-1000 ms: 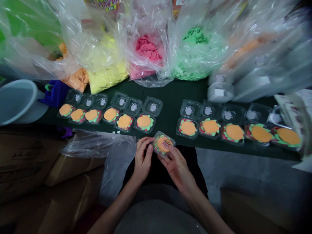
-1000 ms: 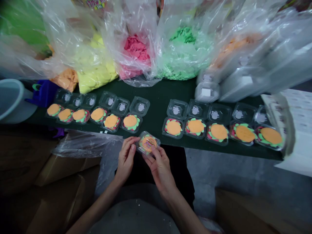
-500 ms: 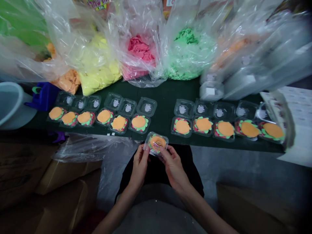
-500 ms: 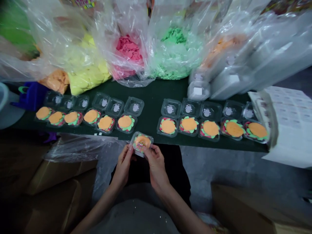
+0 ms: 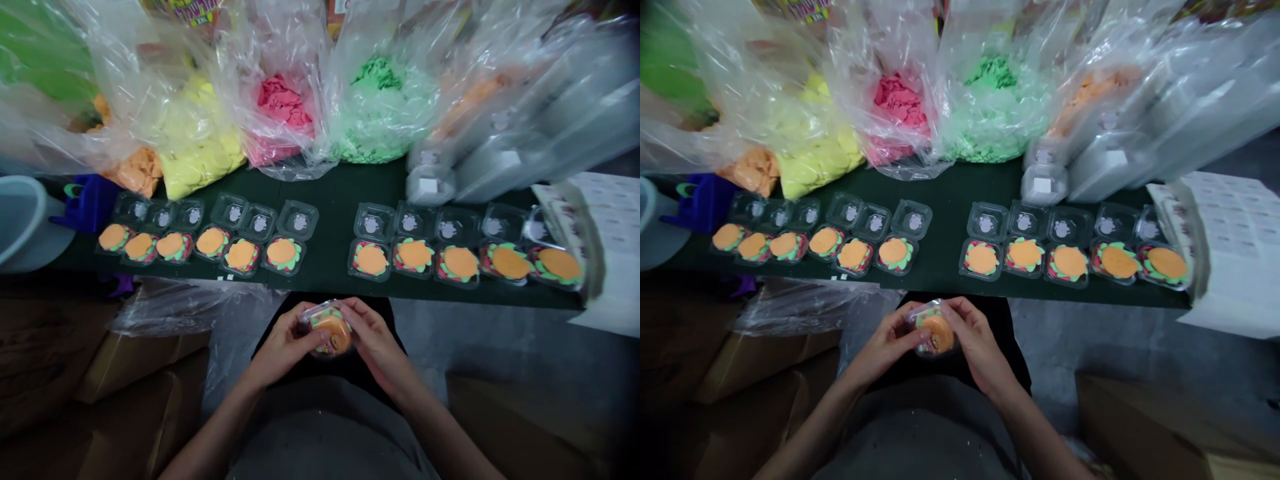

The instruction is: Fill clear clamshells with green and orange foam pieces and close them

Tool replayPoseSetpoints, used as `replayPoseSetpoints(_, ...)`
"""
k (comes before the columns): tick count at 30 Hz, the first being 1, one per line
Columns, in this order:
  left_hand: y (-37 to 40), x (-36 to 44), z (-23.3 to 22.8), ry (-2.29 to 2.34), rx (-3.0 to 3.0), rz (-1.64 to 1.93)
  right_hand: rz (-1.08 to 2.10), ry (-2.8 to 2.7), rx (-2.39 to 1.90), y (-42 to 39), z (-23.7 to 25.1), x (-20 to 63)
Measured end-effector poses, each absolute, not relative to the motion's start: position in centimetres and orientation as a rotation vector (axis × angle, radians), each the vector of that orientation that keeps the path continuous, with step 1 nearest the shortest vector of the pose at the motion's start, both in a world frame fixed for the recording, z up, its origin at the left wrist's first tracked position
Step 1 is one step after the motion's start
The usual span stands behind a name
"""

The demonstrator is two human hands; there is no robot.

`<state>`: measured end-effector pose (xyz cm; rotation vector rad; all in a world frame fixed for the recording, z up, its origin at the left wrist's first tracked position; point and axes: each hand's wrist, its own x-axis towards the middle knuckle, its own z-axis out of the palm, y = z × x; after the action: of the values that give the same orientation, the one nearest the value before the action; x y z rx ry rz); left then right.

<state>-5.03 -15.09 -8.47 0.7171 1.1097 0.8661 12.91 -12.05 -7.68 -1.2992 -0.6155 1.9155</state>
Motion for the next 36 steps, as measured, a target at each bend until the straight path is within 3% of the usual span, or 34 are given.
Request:
replayPoseSetpoints(11,-15.1,-2.4,-10.0,1.215,0.596,0.995,1.804,-0.238,-1.271,-12.4,-9.2,13.7)
replayPoseSetpoints(36,-14.4,-1.8,-11.7,1.282,0.389,1.102,1.840,-0.190,-1.213,-13.7,-11.6,13.5)
